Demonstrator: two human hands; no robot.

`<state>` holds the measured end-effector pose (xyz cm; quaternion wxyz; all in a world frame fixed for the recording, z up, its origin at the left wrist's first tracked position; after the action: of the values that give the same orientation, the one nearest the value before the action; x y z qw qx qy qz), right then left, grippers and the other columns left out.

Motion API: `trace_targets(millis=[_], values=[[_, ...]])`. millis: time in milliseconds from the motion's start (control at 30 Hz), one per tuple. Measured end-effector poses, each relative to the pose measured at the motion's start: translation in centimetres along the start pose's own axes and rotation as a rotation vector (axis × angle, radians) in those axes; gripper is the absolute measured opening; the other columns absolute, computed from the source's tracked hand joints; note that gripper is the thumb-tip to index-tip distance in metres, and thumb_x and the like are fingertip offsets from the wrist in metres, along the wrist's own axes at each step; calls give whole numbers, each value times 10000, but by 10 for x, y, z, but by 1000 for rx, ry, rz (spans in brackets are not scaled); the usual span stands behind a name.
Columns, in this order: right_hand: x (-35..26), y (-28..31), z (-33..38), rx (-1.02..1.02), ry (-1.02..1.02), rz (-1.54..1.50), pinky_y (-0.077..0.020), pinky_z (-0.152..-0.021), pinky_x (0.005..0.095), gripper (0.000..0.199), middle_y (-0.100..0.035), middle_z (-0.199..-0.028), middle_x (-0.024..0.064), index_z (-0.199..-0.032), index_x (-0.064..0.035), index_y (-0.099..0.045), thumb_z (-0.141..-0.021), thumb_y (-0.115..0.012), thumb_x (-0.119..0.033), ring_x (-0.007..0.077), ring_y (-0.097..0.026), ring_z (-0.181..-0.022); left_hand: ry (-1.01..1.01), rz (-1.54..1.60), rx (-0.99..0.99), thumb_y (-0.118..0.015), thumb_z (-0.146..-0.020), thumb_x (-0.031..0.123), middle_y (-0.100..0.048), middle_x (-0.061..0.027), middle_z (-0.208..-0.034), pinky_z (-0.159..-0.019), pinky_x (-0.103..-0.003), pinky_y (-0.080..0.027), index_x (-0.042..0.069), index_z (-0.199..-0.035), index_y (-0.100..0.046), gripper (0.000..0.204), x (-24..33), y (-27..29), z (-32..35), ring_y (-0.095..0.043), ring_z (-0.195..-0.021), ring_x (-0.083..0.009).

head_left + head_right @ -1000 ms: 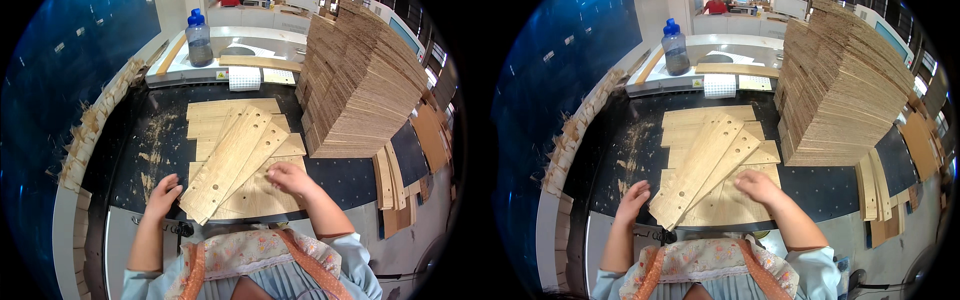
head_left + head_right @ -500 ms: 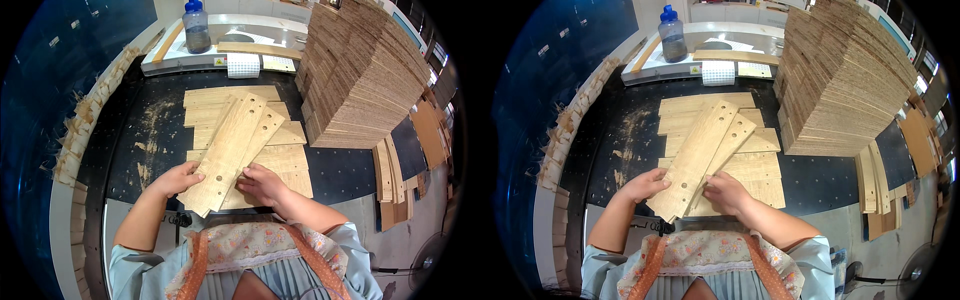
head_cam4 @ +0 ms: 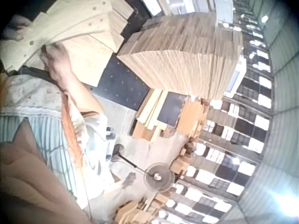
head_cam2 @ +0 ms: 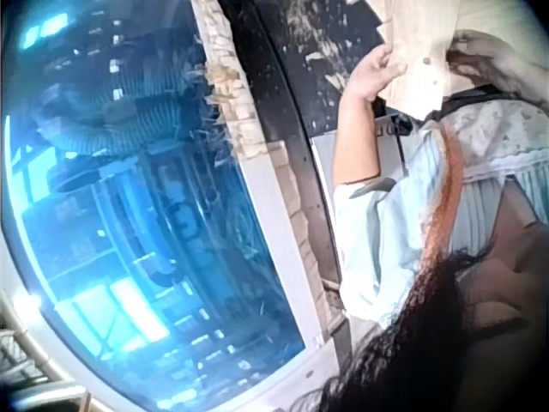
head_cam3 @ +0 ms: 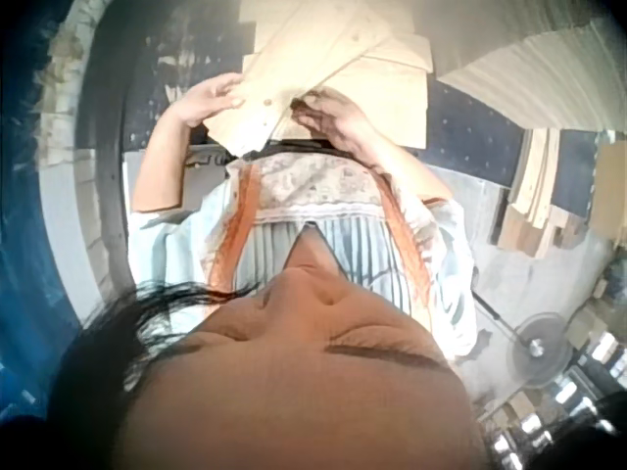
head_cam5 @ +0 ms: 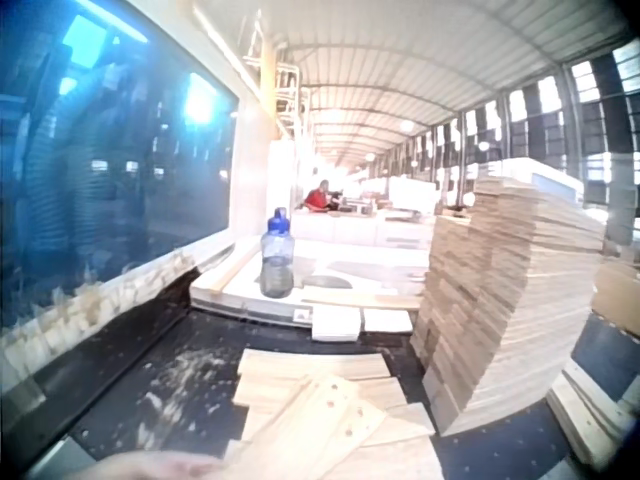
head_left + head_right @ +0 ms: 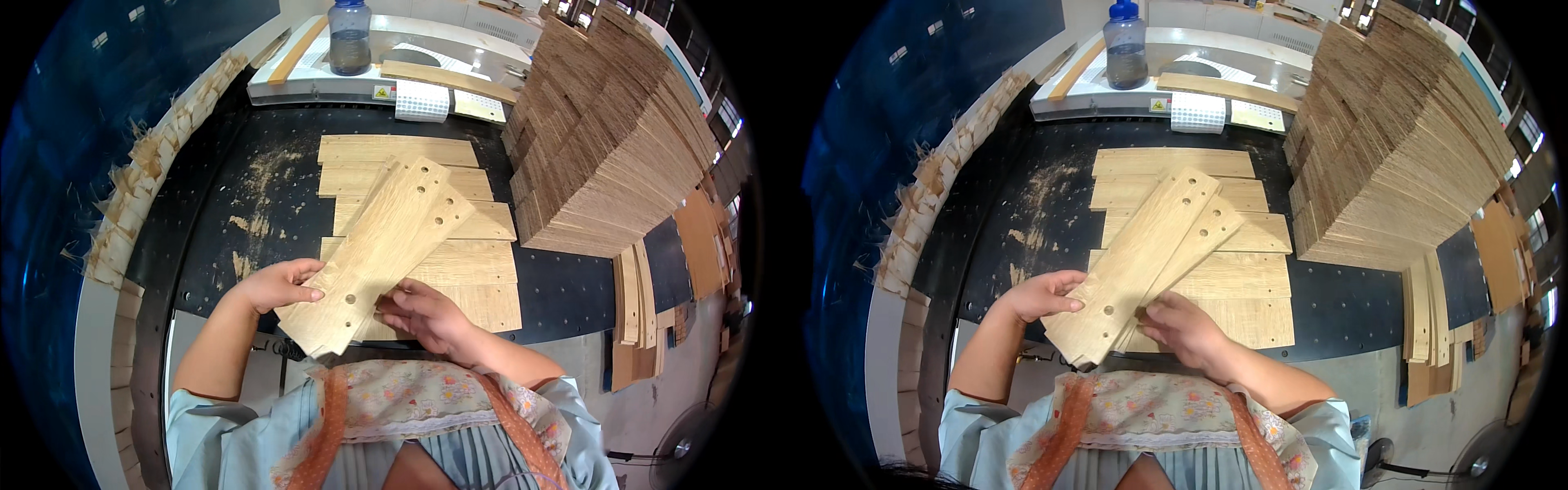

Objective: The person picks up several wooden panels from a work table, aligns them together, and stacks them onto an existing pile of similar panels.

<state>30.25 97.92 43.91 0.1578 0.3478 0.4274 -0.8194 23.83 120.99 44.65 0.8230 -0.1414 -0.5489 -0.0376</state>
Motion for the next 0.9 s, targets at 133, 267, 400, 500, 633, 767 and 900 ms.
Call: trace_targets(millis=[133, 267, 400, 500, 633, 767, 900], values=[[-13, 13, 8, -118, -156, 582, -446, -771, 225, 213, -589, -1036, 64, -1041, 2, -561, -858, -553, -107, 101, -551, -924, -20, -140, 69, -636, -787, 80, -529, -106, -1194, -919, -289, -395, -18, -1282, -385, 564, -7, 7, 16, -512, -1064, -144], [-48, -31, 3, -92, 289, 1216, -445, -757, 266, 130, -618, -919, 42, -879, -45, -629, -758, -638, -91, 132, -571, -881, -29, -24, 288, -655, -789, 121, -507, -126, -1198, -908, -275, -402, -27, -1287, -363, 596, -23, 24, 42, -508, -1048, -153], [-45, -72, -26, -321, 654, 1542, -429, -796, 329, 162, -573, -866, 60, -877, -74, -634, -715, -631, -66, 254, -524, -896, -146, 135, 563, -648, -791, 135, -487, -122, -1202, -926, -287, -388, -2, -1288, -375, 582, -35, 19, 65, -483, -1068, -165], [-41, -73, -45, -382, 559, 1637, -425, -785, 343, 170, -532, -835, 73, -870, -89, -635, -701, -632, -63, 280, -495, -900, -189, 222, 681, -640, -796, 119, -485, -109, -1189, -879, -284, -415, 6, -1279, -380, 560, -51, 1, 81, -480, -1048, -152], [-42, -79, -51, -461, 501, 1678, -424, -759, 351, 187, -518, -808, 77, -871, -91, -639, -686, -639, -58, 275, -489, -874, -314, 363, 699, -621, -811, 92, -541, -68, -1097, -802, -259, -439, 15, -1254, -395, 504, -74, -17, 89, -521, -956, -124], [-43, -77, -52, -557, 604, 1654, -423, -738, 343, 208, -513, -780, 79, -863, -83, -649, -662, -650, -29, 272, -489, -835, -408, 411, 669, -596, -825, 62, -553, -49, -1073, -764, -234, -434, 20, -1236, -408, 455, -84, -33, 93, -522, -886, -90], [-42, -75, -52, -562, 674, 1619, -425, -725, 329, 205, -517, -728, 63, -841, -65, -648, -647, -660, 2, 248, -507, -763, -439, 460, 723, -601, -819, 54, -543, -49, -1100, -777, -231, -430, 23, -1226, -418, 447, -98, -35, 97, -508, -898, -80]])
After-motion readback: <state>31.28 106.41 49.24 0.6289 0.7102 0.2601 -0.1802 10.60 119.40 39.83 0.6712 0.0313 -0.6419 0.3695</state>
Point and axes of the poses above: each hand's wrist, its own z-axis away from the middle knuckle, its own y-axis out of the back of the hand, x = y × z, the point moved 3 cm from there along -z, towards the middle knuckle
